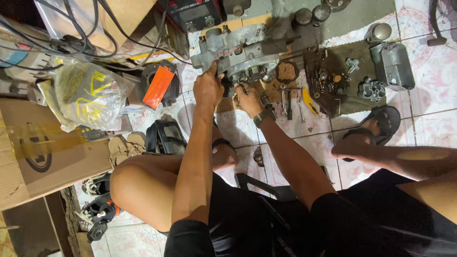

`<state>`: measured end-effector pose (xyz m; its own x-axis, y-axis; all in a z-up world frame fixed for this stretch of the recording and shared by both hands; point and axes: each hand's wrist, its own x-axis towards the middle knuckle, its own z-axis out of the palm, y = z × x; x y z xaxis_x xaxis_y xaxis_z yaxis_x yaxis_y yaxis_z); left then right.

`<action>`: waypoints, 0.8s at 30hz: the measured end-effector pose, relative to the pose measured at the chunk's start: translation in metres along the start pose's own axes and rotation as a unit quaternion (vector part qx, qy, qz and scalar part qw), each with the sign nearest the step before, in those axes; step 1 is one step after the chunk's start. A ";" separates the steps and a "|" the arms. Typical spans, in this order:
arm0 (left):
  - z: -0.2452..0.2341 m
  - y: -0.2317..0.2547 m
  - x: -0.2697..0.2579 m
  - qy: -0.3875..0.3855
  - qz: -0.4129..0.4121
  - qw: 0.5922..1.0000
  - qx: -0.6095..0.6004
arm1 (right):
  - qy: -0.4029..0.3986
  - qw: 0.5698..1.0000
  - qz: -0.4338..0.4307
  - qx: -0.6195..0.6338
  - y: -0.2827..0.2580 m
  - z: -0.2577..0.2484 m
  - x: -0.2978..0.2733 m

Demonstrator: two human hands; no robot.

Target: The person cleans a metal engine cover with a yellow sponge, then places it aside. They pick up a screwdriver and use it to tighten or loosen screws on a disassembled engine block resting on a wooden board.

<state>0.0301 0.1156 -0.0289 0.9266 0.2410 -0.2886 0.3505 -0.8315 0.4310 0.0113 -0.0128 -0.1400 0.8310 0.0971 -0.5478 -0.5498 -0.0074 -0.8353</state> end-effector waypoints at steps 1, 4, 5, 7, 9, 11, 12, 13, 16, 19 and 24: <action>0.001 -0.001 -0.001 -0.001 -0.002 1.000 0.000 | -0.001 1.000 0.002 -0.001 0.010 -0.001 0.008; -0.001 -0.002 -0.004 0.009 0.023 1.000 -0.001 | 0.033 0.996 -0.045 -0.064 0.025 -0.001 0.021; -0.003 0.000 -0.006 0.010 0.033 0.999 0.007 | 0.048 0.992 -0.045 -0.112 0.021 0.000 0.018; -0.005 0.003 -0.008 0.011 0.043 0.999 0.015 | 0.063 0.984 -0.044 -0.161 0.013 0.003 0.011; -0.008 0.005 -0.008 0.007 0.038 0.999 0.016 | 0.097 0.972 -0.037 -0.209 0.006 0.005 0.006; -0.007 0.004 -0.008 0.012 0.038 0.999 0.016 | 0.115 0.971 -0.057 -0.203 0.017 0.011 0.012; -0.007 0.004 -0.008 0.016 0.039 0.999 0.016 | 0.132 0.968 -0.076 -0.198 0.023 0.013 0.015; -0.008 0.005 -0.008 0.019 0.041 0.999 0.018 | 0.132 0.969 -0.079 -0.195 0.021 0.014 0.014; -0.006 0.001 -0.007 0.024 0.051 0.998 0.008 | 0.143 0.966 -0.111 -0.186 0.008 0.016 -0.001; -0.004 -0.001 -0.009 0.028 0.054 0.998 0.008 | 0.169 0.932 -0.076 -0.311 -0.008 0.015 -0.019; -0.006 0.005 -0.021 0.037 0.020 0.976 -0.214 | 0.074 0.990 0.055 -0.104 0.014 -0.001 -0.008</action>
<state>0.0132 0.1095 -0.0154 0.9428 0.2605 -0.2083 0.3231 -0.5591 0.7635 -0.0029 -0.0152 -0.1474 0.7791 -0.0616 -0.6239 -0.6206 -0.2167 -0.7536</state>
